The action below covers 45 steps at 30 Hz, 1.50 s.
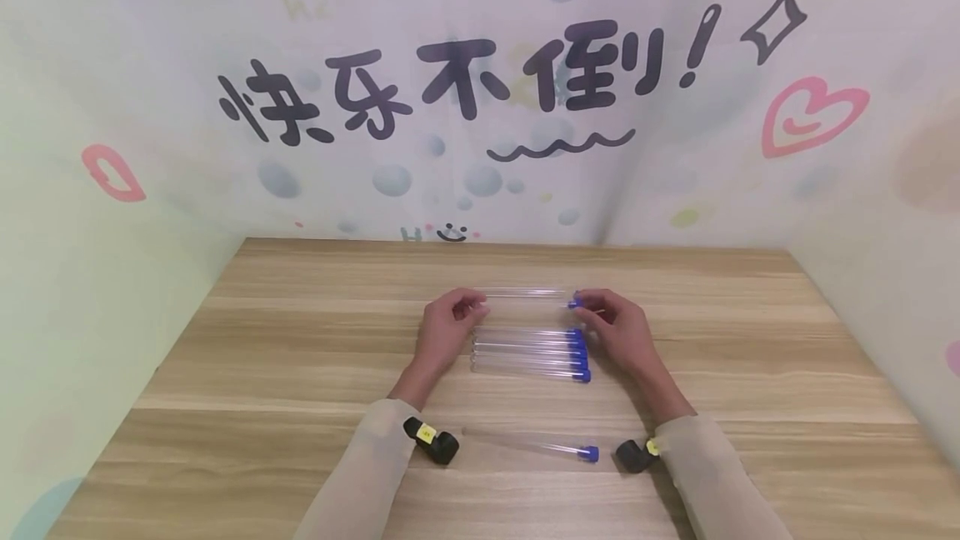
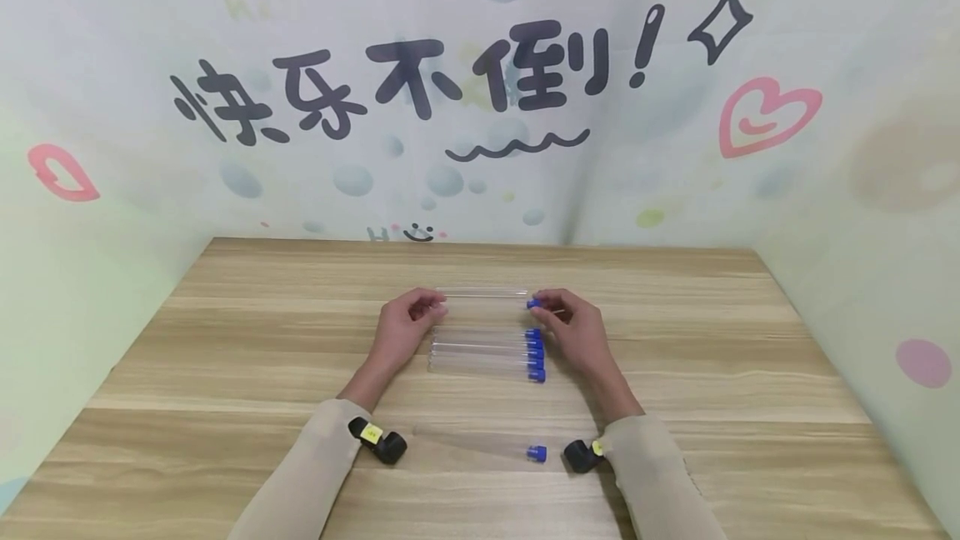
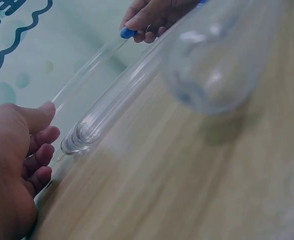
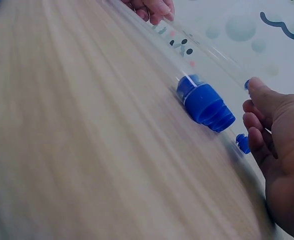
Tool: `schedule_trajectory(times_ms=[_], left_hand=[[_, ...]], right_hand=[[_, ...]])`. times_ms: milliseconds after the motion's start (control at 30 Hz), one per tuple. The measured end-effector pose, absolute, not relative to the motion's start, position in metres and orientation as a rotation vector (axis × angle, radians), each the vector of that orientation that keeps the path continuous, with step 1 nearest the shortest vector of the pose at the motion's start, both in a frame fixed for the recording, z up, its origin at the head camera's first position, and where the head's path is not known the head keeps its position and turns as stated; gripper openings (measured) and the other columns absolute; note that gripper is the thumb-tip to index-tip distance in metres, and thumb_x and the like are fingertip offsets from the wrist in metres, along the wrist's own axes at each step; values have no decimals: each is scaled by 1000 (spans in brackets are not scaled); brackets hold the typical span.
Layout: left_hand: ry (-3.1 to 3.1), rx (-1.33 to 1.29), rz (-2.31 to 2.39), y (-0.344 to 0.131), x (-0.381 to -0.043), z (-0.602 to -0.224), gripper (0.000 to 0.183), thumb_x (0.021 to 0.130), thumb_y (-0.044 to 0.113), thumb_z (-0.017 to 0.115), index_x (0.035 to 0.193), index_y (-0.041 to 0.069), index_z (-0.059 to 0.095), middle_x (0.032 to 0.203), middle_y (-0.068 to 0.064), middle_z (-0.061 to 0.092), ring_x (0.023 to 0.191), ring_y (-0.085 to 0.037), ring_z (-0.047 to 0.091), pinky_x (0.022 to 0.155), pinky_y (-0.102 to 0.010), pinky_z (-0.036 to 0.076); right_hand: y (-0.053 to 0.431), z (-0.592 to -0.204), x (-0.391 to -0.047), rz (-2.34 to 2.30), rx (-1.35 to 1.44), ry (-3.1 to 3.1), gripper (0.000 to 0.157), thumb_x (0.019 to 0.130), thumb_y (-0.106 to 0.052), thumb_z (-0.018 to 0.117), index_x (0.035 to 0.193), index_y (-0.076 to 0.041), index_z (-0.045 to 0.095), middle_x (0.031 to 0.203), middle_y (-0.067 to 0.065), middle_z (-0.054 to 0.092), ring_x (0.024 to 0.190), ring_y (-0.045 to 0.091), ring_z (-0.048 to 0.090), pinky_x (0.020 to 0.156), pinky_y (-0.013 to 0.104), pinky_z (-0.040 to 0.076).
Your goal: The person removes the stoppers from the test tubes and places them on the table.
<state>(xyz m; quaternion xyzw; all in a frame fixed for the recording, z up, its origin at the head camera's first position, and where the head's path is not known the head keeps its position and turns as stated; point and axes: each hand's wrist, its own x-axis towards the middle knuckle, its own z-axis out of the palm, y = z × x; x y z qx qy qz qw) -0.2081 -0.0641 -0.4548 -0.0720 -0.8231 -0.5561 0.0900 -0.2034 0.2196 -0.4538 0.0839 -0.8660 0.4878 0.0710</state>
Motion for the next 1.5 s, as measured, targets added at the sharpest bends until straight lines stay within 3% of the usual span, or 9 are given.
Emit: schedule_trajectory(times_ms=[233,667,1067,1267,1500], left_hand=[[-2466,-210,-1665,-64,-207,-454,16,84,23,75,98,17,72,82,3,62,74,-15,53,64,-27,45],[-2459,-267,-1665,-65,-206,-453,20,78,33,79,93,19,74,73,2,58,68,-15,51,58,-26,43],[-2405,-295,-1657,-65,-206,-453,18,78,29,80,92,17,75,73,4,61,67,-14,51,57,-25,43],[-2349,-219,-1662,-65,-207,-453,16,80,22,79,94,18,76,81,7,66,71,-14,55,60,-26,46],[-2334,-162,-1682,-66,-208,-454,14,81,20,78,94,19,76,82,7,67,74,-13,56,62,-28,48]], right_hand=[[219,-453,-202,1497,220,-2601,24,89,-31,69,108,-17,68,100,-1,67,90,17,61,78,22,49],[219,-451,-201,1434,91,-2571,28,85,-38,71,103,-16,72,100,-2,70,91,13,63,72,21,49],[218,-447,-200,1498,43,-2566,33,84,-42,71,103,-16,72,103,-1,70,95,14,63,78,23,48],[218,-447,-200,1628,106,-2533,31,83,-36,74,102,-12,72,102,1,70,97,16,64,82,23,47],[218,-448,-201,1695,190,-2515,26,83,-28,76,100,-9,73,98,3,72,95,16,64,77,22,49]])
